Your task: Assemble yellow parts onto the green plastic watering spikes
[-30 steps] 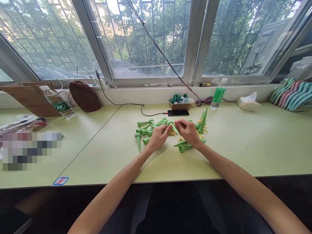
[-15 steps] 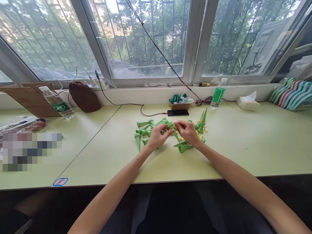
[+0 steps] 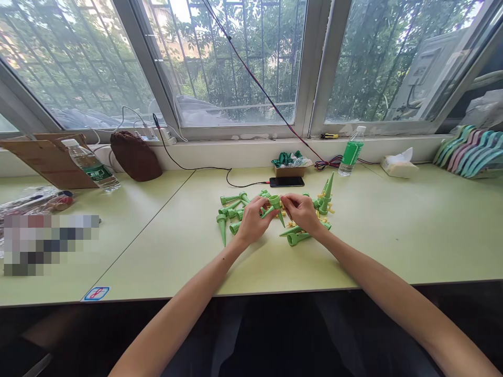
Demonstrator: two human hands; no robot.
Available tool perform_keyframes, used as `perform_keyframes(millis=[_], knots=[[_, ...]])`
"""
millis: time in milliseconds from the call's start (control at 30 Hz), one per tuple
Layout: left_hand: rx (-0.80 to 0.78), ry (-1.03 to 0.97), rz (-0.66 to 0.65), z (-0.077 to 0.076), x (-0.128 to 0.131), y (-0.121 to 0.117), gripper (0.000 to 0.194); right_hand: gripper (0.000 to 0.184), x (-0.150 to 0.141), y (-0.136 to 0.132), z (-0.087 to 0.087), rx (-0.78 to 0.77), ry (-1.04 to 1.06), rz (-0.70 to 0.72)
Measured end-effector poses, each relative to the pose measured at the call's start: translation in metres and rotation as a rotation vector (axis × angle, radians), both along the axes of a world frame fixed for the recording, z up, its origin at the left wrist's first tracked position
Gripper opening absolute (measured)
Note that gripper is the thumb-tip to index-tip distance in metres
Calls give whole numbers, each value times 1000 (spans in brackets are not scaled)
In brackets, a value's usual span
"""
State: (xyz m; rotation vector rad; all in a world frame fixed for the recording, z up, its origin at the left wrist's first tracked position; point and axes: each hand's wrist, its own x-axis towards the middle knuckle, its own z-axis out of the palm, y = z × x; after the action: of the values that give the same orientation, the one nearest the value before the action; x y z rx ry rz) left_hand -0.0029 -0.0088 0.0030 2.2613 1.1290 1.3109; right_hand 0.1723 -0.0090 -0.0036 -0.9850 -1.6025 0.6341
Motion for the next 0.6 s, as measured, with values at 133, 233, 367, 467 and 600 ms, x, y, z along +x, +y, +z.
perform_keyframes(millis=[133,233,367,467,600], knots=[[-96,-61,-42,-1,2,0,19,50,-1,-2,2,-3,-3,-6],[-132,-113,-34,-2,3,1,26,50,-2,-2,1,-7,-3,-1],[-201,-178,-68,-2,3,2,37,47,-3,-1,0,-7,-5,8],[-243,-230,-103,-1,2,1,41,47,-4,-3,2,4,-12,10],[-288,-285,-141,1,1,1,43,51,-4,-4,3,-6,-33,26]])
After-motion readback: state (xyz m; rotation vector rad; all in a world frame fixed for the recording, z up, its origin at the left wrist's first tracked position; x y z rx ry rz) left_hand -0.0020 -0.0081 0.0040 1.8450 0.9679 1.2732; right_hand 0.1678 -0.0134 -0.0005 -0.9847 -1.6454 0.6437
